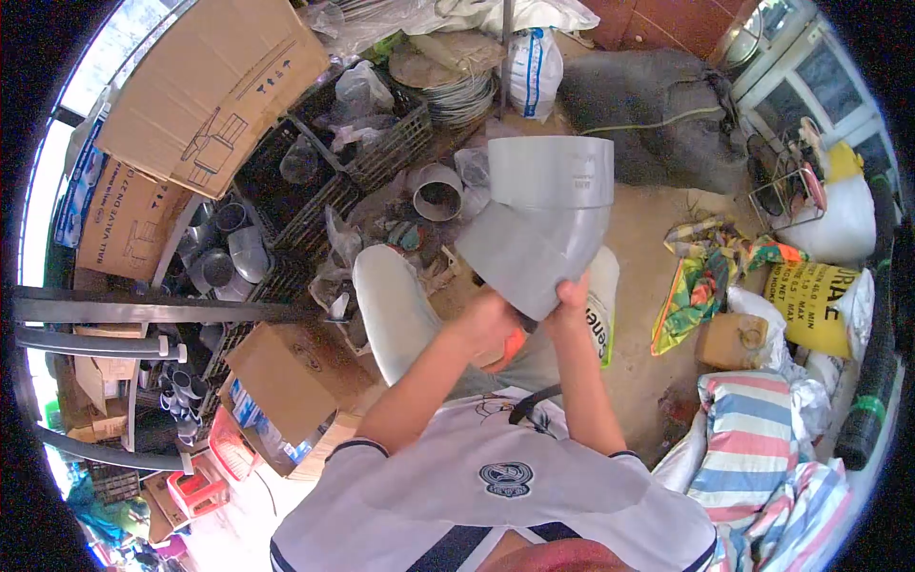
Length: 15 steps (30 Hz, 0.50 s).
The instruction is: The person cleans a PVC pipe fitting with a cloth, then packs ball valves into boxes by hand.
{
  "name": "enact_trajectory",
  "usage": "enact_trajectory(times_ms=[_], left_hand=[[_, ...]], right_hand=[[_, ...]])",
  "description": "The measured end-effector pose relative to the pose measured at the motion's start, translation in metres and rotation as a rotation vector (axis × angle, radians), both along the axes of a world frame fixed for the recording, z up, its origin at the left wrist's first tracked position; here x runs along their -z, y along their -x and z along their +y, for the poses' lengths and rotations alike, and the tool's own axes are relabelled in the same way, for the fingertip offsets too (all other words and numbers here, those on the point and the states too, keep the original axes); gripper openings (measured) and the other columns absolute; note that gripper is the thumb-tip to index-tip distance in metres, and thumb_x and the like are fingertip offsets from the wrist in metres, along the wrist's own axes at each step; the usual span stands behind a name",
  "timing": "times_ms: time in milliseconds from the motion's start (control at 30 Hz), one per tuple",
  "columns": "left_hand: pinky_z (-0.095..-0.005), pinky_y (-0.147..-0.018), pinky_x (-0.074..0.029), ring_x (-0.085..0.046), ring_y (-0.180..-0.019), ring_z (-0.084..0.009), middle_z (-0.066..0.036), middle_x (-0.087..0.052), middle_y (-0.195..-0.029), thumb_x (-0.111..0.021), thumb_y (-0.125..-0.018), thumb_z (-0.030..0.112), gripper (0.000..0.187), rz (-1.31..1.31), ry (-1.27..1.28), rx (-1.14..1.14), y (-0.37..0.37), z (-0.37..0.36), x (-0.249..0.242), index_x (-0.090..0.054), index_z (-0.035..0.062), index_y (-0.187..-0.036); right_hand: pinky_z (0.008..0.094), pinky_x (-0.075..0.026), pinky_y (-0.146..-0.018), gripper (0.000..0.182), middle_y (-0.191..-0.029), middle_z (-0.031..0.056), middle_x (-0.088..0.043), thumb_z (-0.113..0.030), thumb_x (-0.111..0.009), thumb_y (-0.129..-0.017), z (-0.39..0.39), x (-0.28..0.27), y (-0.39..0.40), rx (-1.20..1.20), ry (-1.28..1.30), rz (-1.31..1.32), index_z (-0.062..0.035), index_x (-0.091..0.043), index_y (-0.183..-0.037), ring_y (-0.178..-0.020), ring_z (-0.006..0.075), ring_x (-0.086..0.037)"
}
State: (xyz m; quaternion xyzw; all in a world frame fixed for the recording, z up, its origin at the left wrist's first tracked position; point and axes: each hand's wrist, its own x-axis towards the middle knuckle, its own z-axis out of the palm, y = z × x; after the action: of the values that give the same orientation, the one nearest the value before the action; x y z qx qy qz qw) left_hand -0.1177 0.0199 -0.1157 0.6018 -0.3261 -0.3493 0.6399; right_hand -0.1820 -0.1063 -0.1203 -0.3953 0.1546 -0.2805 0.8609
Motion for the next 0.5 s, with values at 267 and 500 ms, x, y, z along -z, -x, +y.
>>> enact_trajectory(times_ms=[267, 500], left_hand=[[-0.0514, -0.109, -0.040, -0.049, -0.131, -0.0329, -0.010, -0.050, -0.145, -0.043, -0.096, 0.053, 0.065, 1.024, 0.593, -0.270, -0.006, 0.001, -0.041, -0.042, 0.0108, -0.145], [-0.0486, -0.107, -0.043, -0.054, -0.124, -0.0348, -0.016, -0.052, -0.139, -0.062, -0.092, 0.031, 0.052, -1.075, -0.037, -0.164, -0.028, 0.031, 0.052, -0.051, 0.0090, -0.138]], right_hand=[[0.0464, -0.043, -0.105, 0.120, -0.138, 0.0125, -0.048, -0.033, -0.093, -0.054, -0.001, 0.037, -0.010, -0.189, 0.092, -0.038, -0.0078, -0.024, -0.149, -0.129, 0.0293, -0.048], [0.0424, -0.041, -0.106, 0.119, -0.139, 0.0109, -0.049, -0.020, -0.095, -0.049, 0.005, -0.045, 0.015, -0.136, 0.261, 0.029, -0.0048, -0.031, -0.147, -0.130, 0.0282, -0.048]])
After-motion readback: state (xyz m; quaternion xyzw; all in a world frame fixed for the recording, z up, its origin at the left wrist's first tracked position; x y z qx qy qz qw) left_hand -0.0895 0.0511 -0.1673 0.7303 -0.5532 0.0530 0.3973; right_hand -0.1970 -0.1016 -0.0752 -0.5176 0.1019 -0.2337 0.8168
